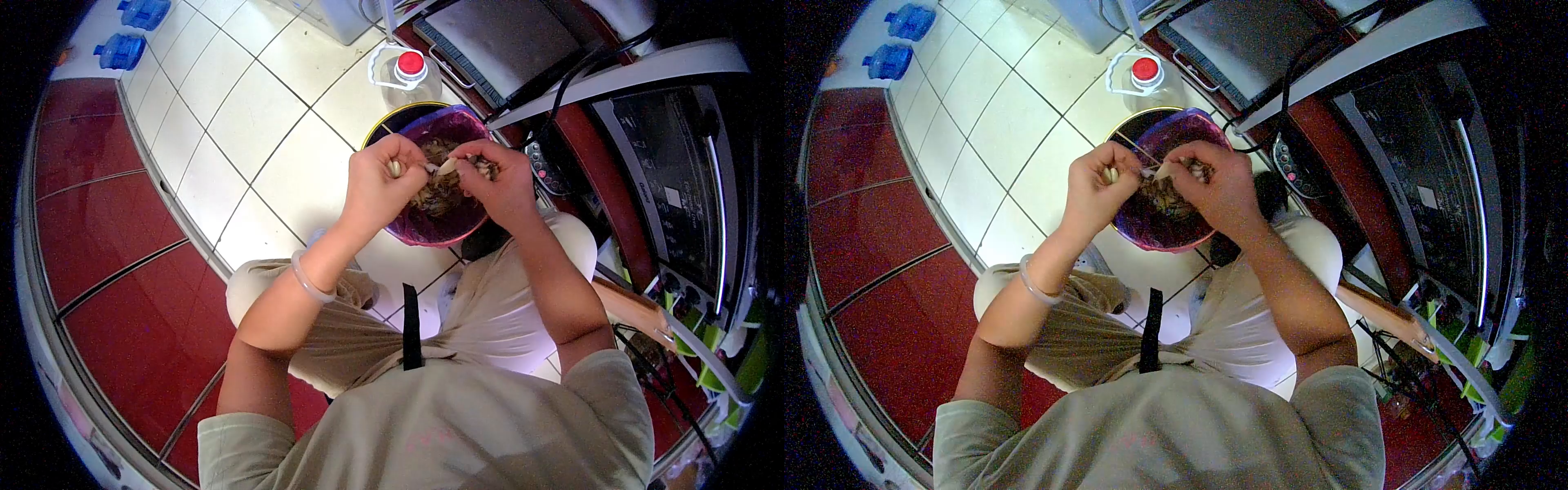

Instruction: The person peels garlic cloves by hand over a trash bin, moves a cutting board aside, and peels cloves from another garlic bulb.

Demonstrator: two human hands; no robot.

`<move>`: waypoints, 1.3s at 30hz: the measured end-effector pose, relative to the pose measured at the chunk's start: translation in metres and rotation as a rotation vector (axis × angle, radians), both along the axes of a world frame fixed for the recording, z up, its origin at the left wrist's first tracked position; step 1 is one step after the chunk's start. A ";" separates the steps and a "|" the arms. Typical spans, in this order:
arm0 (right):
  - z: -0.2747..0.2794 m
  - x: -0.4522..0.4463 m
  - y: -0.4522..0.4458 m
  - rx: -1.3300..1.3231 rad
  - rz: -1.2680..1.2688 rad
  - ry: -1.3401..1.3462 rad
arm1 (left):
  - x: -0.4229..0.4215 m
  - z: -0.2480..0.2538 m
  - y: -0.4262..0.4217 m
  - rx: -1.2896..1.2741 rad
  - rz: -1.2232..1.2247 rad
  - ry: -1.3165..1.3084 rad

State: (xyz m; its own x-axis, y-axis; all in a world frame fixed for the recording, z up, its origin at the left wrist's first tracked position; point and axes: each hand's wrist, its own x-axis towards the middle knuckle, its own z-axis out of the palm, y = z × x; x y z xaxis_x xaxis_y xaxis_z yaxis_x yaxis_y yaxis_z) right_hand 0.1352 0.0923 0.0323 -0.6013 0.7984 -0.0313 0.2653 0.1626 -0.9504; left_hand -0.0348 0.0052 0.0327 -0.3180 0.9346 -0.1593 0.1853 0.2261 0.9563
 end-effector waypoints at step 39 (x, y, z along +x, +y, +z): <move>-0.002 -0.014 -0.009 0.217 -0.017 0.036 | 0.011 0.007 0.006 0.053 0.099 0.124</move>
